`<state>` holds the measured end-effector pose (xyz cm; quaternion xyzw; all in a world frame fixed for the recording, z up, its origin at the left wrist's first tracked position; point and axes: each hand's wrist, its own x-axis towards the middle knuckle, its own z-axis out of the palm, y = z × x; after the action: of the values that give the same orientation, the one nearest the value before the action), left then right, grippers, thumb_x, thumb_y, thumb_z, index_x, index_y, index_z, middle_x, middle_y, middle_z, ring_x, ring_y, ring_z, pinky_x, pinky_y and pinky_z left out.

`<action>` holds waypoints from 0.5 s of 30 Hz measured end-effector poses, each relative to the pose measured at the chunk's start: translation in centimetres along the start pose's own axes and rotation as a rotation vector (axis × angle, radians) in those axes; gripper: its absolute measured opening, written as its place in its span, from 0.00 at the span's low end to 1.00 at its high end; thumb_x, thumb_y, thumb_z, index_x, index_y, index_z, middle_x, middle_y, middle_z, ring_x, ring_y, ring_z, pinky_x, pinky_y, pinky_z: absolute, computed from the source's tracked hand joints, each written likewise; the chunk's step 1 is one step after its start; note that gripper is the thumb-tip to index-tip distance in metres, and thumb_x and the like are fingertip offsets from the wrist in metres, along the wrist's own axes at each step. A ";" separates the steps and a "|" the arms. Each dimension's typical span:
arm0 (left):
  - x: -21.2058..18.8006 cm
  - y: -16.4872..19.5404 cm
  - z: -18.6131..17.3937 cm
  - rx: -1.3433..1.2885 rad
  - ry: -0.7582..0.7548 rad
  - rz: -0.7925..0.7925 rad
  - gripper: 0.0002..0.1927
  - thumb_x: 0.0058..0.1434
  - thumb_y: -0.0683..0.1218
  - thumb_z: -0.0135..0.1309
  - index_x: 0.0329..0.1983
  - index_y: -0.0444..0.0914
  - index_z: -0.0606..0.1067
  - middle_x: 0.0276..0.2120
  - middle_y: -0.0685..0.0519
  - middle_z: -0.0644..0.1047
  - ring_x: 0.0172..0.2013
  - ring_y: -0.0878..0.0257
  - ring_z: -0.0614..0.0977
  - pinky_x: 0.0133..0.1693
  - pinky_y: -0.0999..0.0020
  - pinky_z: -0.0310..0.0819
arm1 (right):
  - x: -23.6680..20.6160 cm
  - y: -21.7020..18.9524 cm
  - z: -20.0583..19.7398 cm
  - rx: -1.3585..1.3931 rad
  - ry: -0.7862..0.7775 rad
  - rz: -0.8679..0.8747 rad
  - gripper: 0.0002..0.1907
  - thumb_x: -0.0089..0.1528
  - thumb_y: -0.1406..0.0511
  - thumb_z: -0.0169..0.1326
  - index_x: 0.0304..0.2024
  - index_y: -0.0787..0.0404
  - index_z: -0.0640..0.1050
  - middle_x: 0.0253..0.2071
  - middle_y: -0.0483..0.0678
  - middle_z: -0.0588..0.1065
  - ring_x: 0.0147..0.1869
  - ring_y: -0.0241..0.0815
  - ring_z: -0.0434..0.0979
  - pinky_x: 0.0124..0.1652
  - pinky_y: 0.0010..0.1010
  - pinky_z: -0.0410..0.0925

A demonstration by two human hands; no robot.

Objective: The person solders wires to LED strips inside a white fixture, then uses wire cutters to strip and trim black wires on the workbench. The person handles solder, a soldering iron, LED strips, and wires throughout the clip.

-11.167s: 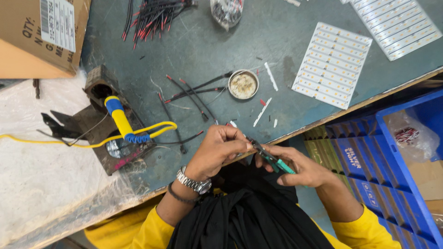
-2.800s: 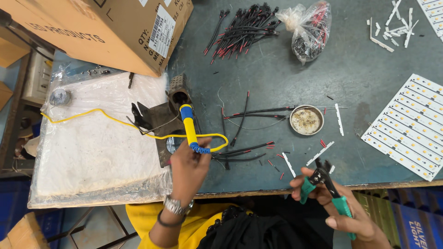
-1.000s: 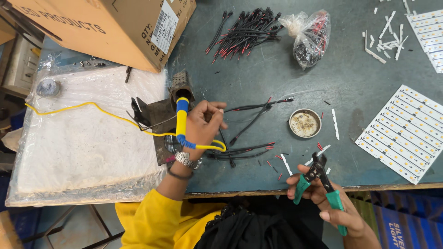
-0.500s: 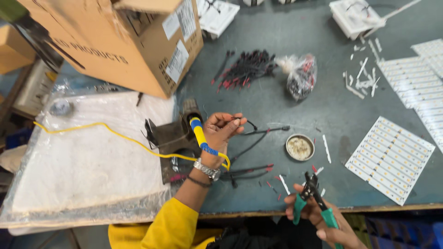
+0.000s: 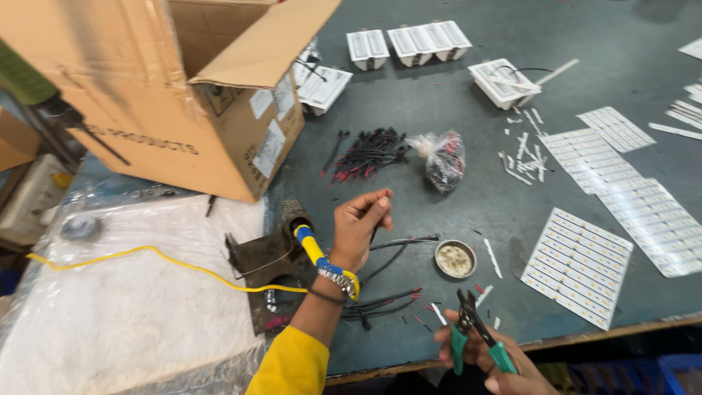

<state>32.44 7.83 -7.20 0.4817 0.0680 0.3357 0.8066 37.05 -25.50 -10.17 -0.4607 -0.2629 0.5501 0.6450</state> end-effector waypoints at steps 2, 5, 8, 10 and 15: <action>-1.1 0.7 1.1 0.195 -0.018 -0.127 0.11 0.63 0.42 0.62 0.46 0.31 0.82 0.30 0.56 0.80 0.28 0.71 0.78 0.31 0.74 0.75 | -0.5 -1.0 0.9 -0.009 0.010 -0.038 0.57 0.45 0.58 0.62 0.74 0.66 0.56 0.62 0.63 0.71 0.60 0.57 0.75 0.60 0.51 0.64; -3.4 1.8 1.8 0.383 -0.173 -0.146 0.10 0.62 0.43 0.62 0.43 0.32 0.83 0.29 0.57 0.80 0.28 0.73 0.77 0.30 0.75 0.73 | -0.8 -2.1 2.2 -0.030 0.024 -0.082 0.55 0.47 0.60 0.61 0.74 0.66 0.55 0.64 0.62 0.69 0.61 0.55 0.74 0.61 0.49 0.65; -5.4 2.8 1.8 0.452 -0.280 -0.171 0.09 0.62 0.43 0.62 0.42 0.33 0.83 0.28 0.57 0.81 0.26 0.74 0.78 0.29 0.77 0.73 | -0.3 -2.9 3.3 -0.056 0.057 -0.093 0.53 0.48 0.62 0.59 0.74 0.68 0.55 0.64 0.62 0.68 0.61 0.55 0.74 0.60 0.48 0.66; -6.2 3.3 1.7 0.464 -0.306 -0.223 0.09 0.61 0.43 0.62 0.41 0.32 0.83 0.27 0.57 0.81 0.25 0.73 0.78 0.29 0.77 0.73 | 0.4 -3.5 4.1 -0.082 0.084 -0.095 0.53 0.47 0.62 0.58 0.74 0.68 0.56 0.64 0.63 0.69 0.61 0.54 0.75 0.61 0.47 0.67; -6.8 4.3 1.3 0.465 -0.296 -0.319 0.09 0.60 0.44 0.62 0.37 0.32 0.83 0.24 0.57 0.80 0.22 0.73 0.78 0.26 0.77 0.72 | 2.9 -5.8 5.0 -0.199 0.111 -0.039 0.53 0.44 0.62 0.56 0.73 0.69 0.59 0.62 0.62 0.72 0.59 0.54 0.77 0.59 0.46 0.69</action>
<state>25.80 4.08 -4.41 0.6802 0.0996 0.1069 0.7184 36.30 -21.06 -3.31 -0.5471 -0.2888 0.4822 0.6203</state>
